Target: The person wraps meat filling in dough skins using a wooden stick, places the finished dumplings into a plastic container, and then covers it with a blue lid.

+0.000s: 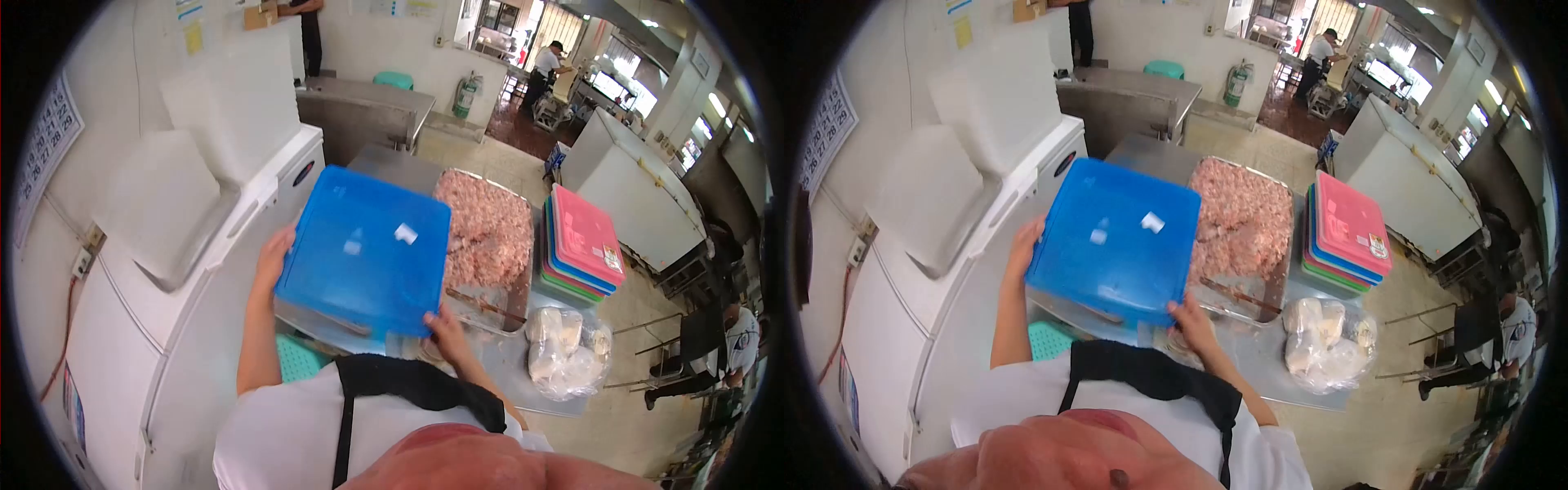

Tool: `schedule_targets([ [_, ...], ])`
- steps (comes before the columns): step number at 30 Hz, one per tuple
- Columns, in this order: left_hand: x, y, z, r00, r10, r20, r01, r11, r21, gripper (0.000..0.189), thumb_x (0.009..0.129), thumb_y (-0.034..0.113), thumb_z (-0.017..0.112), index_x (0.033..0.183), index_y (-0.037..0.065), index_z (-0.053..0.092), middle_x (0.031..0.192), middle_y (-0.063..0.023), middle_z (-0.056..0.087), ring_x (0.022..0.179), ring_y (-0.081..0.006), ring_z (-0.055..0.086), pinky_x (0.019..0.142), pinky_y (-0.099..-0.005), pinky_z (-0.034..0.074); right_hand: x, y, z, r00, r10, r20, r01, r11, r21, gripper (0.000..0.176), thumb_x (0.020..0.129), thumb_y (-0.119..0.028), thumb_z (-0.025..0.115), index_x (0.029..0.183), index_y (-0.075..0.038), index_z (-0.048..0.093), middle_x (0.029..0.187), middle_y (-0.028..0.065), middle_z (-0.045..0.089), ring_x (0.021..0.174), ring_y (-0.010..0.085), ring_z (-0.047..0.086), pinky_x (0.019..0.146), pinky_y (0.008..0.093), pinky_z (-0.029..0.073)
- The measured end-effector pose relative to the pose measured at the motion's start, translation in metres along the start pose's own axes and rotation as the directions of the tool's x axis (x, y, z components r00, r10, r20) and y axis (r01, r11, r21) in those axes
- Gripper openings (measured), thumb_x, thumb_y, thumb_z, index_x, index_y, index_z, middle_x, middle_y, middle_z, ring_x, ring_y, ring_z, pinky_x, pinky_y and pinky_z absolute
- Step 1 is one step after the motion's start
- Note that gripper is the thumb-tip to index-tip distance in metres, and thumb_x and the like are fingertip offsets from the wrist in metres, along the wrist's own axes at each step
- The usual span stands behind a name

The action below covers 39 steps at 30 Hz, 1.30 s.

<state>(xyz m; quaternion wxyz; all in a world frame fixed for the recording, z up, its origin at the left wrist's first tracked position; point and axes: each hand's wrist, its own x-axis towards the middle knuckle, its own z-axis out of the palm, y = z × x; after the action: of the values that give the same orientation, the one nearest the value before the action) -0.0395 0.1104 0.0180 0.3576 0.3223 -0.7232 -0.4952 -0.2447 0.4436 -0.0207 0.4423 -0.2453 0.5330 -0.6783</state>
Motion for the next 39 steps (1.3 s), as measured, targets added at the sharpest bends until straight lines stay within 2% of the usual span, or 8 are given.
schedule_targets([
  [5, -0.032, -0.029, -0.053, 0.993, -0.059, -0.101, 0.088, 0.944, 0.319, 0.031, 0.089, 0.025, 0.062, 0.11, 0.003, 0.068, 0.09, -0.0094, 0.067, 0.082, -0.0143, 0.061, 0.074, -0.0287, 0.048, 0.005, 0.046, 0.04, 0.987, 0.057, 0.148, -0.003, 0.939, -0.344, 0.041, 0.094, -0.028, 0.06, 0.124, -0.004, 0.048, 0.094, -0.0007, 0.055, 0.074, 0.005, 0.049, 0.059, 0.0194, 0.039],
  [8, -0.009, -0.074, -0.061, 0.996, 0.033, -0.084, -0.001, 0.933, 0.359, 0.031, 0.089, 0.026, 0.062, 0.108, 0.002, 0.067, 0.09, -0.0128, 0.067, 0.082, -0.0195, 0.062, 0.074, -0.0313, 0.048, 0.028, 0.054, 0.045, 0.987, 0.107, 0.12, -0.029, 0.854, -0.519, 0.033, 0.093, -0.03, 0.061, 0.112, -0.005, 0.053, 0.083, -0.0018, 0.054, 0.071, 0.0048, 0.048, 0.057, 0.0193, 0.038],
  [11, 0.034, -0.103, -0.059, 0.975, 0.221, 0.007, -0.198, 0.858, 0.475, 0.032, 0.09, 0.028, 0.06, 0.111, 0.004, 0.066, 0.092, -0.0163, 0.066, 0.085, -0.0276, 0.063, 0.076, -0.0358, 0.048, 0.046, 0.034, 0.065, 0.994, 0.091, 0.065, -0.044, 0.852, -0.521, 0.031, 0.092, -0.03, 0.063, 0.106, -0.003, 0.055, 0.069, -0.0008, 0.053, 0.058, 0.0064, 0.047, 0.05, 0.0237, 0.036],
  [14, 0.068, -0.104, -0.055, 0.983, 0.12, 0.139, -0.177, 0.824, 0.539, 0.037, 0.092, 0.032, 0.054, 0.115, 0.004, 0.064, 0.105, -0.0208, 0.064, 0.098, -0.0381, 0.059, 0.087, -0.0421, 0.046, 0.063, 0.033, 0.064, 0.994, 0.101, 0.038, -0.062, 0.824, -0.563, 0.031, 0.09, -0.033, 0.065, 0.095, -0.003, 0.056, 0.065, -0.0013, 0.052, 0.055, 0.0066, 0.046, 0.047, 0.0237, 0.037],
  [22, 0.086, -0.108, -0.044, 0.97, 0.063, 0.236, -0.185, 0.821, 0.54, 0.037, 0.094, 0.034, 0.048, 0.119, 0.01, 0.063, 0.103, -0.0213, 0.063, 0.094, -0.0399, 0.059, 0.082, -0.0462, 0.046, 0.068, 0.04, 0.07, 0.995, 0.05, -0.091, -0.088, 0.871, -0.483, 0.025, 0.092, -0.027, 0.063, 0.081, -0.007, 0.051, 0.059, -0.0022, 0.047, 0.05, 0.0069, 0.043, 0.044, 0.0233, 0.033],
  [31, 0.068, -0.098, -0.032, 0.986, 0.115, 0.124, -0.169, 0.721, 0.672, 0.034, 0.094, 0.033, 0.048, 0.119, 0.014, 0.063, 0.09, -0.0179, 0.06, 0.083, -0.0359, 0.06, 0.072, -0.0457, 0.047, 0.057, 0.046, 0.065, 0.989, 0.065, -0.133, -0.126, 0.844, -0.521, 0.027, 0.092, -0.028, 0.062, 0.081, -0.004, 0.054, 0.06, 0.0028, 0.05, 0.055, 0.0107, 0.045, 0.05, 0.0278, 0.038],
  [35, 0.063, -0.09, -0.032, 0.991, 0.022, 0.13, -0.106, 0.72, 0.686, 0.036, 0.095, 0.032, 0.048, 0.124, 0.014, 0.059, 0.097, -0.018, 0.059, 0.09, -0.0362, 0.059, 0.075, -0.0459, 0.047, 0.057, 0.02, 0.066, 0.995, 0.083, -0.056, -0.091, 0.502, -0.86, 0.039, 0.09, -0.04, 0.06, 0.081, -0.002, 0.06, 0.066, 0.0141, 0.058, 0.06, 0.0253, 0.057, 0.057, 0.038, 0.045],
  [39, 0.077, -0.096, -0.03, 0.987, 0.116, 0.108, -0.156, 0.823, 0.546, 0.039, 0.094, 0.031, 0.051, 0.127, 0.012, 0.054, 0.101, -0.0201, 0.058, 0.097, -0.0377, 0.056, 0.082, -0.0455, 0.046, 0.077, -0.015, 0.065, 0.998, 0.058, 0.006, -0.007, 0.224, -0.975, 0.046, 0.088, -0.046, 0.06, 0.074, -0.002, 0.062, 0.069, 0.0184, 0.059, 0.062, 0.0344, 0.057, 0.059, 0.0437, 0.044],
])
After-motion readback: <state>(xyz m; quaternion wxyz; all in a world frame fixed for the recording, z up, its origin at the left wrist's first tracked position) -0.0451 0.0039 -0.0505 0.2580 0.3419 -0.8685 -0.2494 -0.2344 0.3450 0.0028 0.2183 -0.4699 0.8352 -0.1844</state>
